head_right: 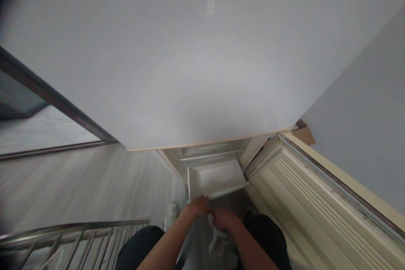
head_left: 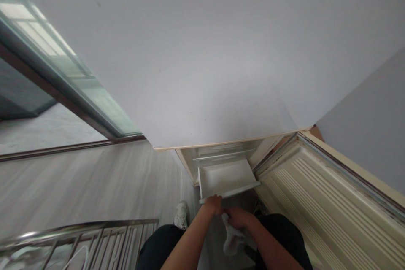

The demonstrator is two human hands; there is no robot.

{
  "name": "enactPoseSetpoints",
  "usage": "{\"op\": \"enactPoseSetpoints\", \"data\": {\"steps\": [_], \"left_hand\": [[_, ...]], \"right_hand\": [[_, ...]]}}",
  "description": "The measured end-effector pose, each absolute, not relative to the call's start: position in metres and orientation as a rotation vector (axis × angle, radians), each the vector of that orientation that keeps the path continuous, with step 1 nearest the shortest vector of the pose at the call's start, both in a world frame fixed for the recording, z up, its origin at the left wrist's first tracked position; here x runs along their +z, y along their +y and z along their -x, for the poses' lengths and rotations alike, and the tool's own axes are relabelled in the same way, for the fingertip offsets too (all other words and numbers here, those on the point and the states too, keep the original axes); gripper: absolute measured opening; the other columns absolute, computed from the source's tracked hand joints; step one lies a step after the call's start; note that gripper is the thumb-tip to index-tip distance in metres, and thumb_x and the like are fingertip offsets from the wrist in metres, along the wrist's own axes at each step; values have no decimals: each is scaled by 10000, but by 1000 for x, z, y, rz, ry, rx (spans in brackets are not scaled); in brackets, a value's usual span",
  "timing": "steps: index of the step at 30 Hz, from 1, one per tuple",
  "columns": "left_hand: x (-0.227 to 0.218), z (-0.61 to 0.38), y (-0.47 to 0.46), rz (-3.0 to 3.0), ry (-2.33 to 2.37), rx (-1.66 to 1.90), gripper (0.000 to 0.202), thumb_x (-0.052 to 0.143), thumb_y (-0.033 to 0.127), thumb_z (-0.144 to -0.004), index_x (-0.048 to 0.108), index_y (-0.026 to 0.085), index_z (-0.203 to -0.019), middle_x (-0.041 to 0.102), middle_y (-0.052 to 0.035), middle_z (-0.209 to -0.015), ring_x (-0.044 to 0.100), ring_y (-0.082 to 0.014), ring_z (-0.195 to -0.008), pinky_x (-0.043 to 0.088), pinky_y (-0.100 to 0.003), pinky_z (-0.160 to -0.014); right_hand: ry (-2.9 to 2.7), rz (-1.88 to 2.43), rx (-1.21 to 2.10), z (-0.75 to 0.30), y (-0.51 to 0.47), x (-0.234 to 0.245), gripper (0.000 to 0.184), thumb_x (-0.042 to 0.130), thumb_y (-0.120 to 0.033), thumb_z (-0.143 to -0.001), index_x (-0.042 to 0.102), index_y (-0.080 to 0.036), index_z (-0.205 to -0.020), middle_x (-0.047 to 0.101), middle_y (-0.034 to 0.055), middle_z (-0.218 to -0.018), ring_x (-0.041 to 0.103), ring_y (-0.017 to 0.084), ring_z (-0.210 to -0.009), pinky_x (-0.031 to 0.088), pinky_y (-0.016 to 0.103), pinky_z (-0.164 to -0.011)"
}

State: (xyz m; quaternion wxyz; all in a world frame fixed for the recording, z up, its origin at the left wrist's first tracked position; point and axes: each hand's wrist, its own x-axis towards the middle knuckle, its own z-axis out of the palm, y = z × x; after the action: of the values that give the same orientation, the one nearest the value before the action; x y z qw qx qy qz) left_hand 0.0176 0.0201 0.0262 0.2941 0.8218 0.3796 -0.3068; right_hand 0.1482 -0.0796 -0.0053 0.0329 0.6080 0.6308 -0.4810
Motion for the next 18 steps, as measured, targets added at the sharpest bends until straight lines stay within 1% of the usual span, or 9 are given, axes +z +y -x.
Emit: {"op": "enactPoseSetpoints", "data": {"steps": [3, 6, 8, 11, 14, 16, 18], "left_hand": [[25, -18, 21, -2184, 1019, -812, 616, 630, 431, -893, 601, 173, -1451, 640, -210, -1471, 642, -355, -1342, 549, -470, -1078], [26, -20, 20, -2182, 1019, -807, 632, 631, 446, -898, 596, 149, -1455, 635, -222, -1471, 637, -361, -1347, 548, -473, -1082], [28, -21, 19, -2186, 1012, -804, 616, 627, 430, -904, 603, 143, -1449, 637, -225, -1467, 636, -363, -1348, 548, -472, -1084], [29, -24, 17, -2194, 1004, -805, 567, 617, 375, -914, 618, 155, -1436, 646, -226, -1453, 643, -364, -1338, 555, -475, -1072], [31, -25, 17, -2198, 995, -797, 545, 628, 353, -915, 629, 159, -1424, 652, -226, -1445, 648, -369, -1330, 561, -479, -1061], [33, -26, 18, -2199, 990, -788, 529, 632, 344, -918, 635, 162, -1415, 658, -218, -1441, 649, -363, -1328, 560, -470, -1061], [36, -27, 20, -2197, 994, -783, 519, 636, 331, -920, 636, 159, -1410, 663, -216, -1433, 651, -362, -1324, 560, -467, -1059]], "right_hand": [[1928, -1861, -1434, -149, -78, -3, 473, 568, -143, -879, 749, -250, -1304, 697, 148, -1384, 670, 334, -1300, 514, 428, -1066], [1869, -1836, -1366, -147, -78, -2, 480, 564, -177, -900, 720, -187, -1354, 688, 186, -1384, 674, 355, -1286, 519, 427, -1044], [1853, -1818, -1347, -145, -78, -1, 464, 550, -177, -912, 725, -158, -1341, 690, 197, -1375, 676, 356, -1281, 516, 419, -1043], [1852, -1816, -1364, -145, -77, 1, 461, 552, -174, -919, 727, -167, -1346, 703, 186, -1356, 684, 346, -1272, 524, 409, -1033], [1842, -1839, -1352, -146, -77, 1, 474, 565, -179, -917, 719, -192, -1366, 717, 165, -1341, 694, 332, -1257, 531, 409, -1029], [1834, -1854, -1350, -146, -78, 0, 454, 570, -179, -911, 735, -203, -1334, 731, 157, -1319, 706, 327, -1233, 536, 416, -1023], [1822, -1870, -1343, -145, -78, -3, 427, 586, -167, -890, 756, -190, -1281, 743, 172, -1286, 720, 335, -1194, 543, 430, -1008]]}}
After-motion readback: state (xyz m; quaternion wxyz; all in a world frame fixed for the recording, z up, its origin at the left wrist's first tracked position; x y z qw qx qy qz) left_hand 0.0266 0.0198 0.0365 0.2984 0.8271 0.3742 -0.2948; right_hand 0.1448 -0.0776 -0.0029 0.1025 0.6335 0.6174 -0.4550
